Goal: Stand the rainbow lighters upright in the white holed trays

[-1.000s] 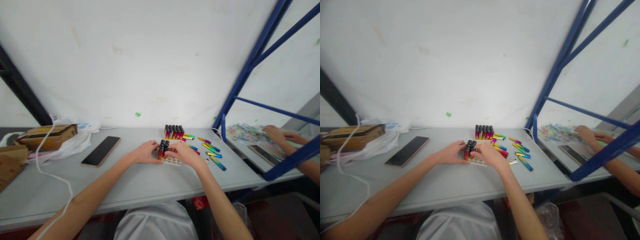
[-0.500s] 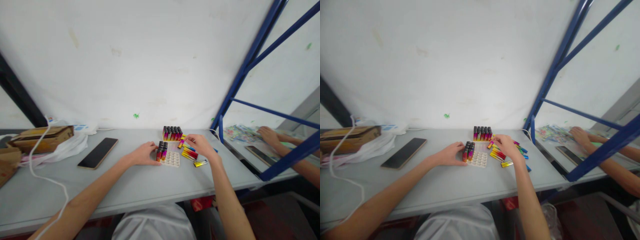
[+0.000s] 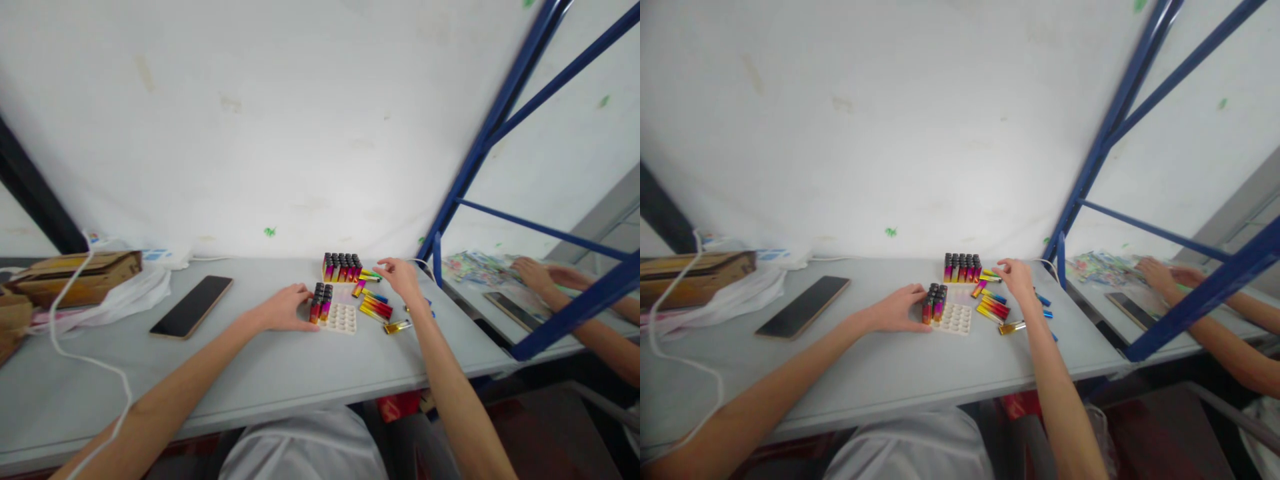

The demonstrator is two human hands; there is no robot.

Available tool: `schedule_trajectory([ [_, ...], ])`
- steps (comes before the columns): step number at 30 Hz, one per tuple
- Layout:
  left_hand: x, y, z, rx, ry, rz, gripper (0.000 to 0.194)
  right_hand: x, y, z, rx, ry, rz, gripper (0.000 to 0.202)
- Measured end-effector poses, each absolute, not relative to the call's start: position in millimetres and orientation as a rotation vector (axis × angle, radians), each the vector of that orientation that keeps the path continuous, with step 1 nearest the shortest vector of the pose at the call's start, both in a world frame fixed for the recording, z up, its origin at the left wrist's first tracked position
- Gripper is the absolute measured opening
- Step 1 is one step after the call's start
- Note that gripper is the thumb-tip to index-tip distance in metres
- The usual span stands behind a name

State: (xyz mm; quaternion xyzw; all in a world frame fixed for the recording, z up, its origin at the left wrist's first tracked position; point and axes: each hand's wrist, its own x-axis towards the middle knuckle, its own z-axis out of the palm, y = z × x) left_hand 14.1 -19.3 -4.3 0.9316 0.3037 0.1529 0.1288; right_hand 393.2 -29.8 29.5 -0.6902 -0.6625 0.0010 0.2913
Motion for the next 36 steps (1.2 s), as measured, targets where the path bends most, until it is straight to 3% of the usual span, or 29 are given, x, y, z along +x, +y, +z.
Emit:
schedule_trajectory([
  [6, 14, -18, -8, 2.72, 0.891, 0.457, 0.067, 386, -8, 11, -1.987, -2.091, 0.003, 0.043],
  [22, 15, -19, -6, 2.719, 0.87, 0.466, 0.062, 400, -55, 12, -2.115, -1.993, 0.006, 0.035],
  [29, 14, -19, -5, 2.72, 0.875, 0.459, 0.063, 405, -72, 35, -1.678, -1.513, 0.148, 0.044],
  [33, 14, -19, -3, 2.717, 0.891, 0.428, 0.063, 382, -78, 49, -1.28, -1.318, 0.421, 0.063],
  [36, 13, -20, -1, 2.712, 0.892, 0.427, 0.063, 350, -81, 56, -1.097, -1.204, 0.626, 0.061],
])
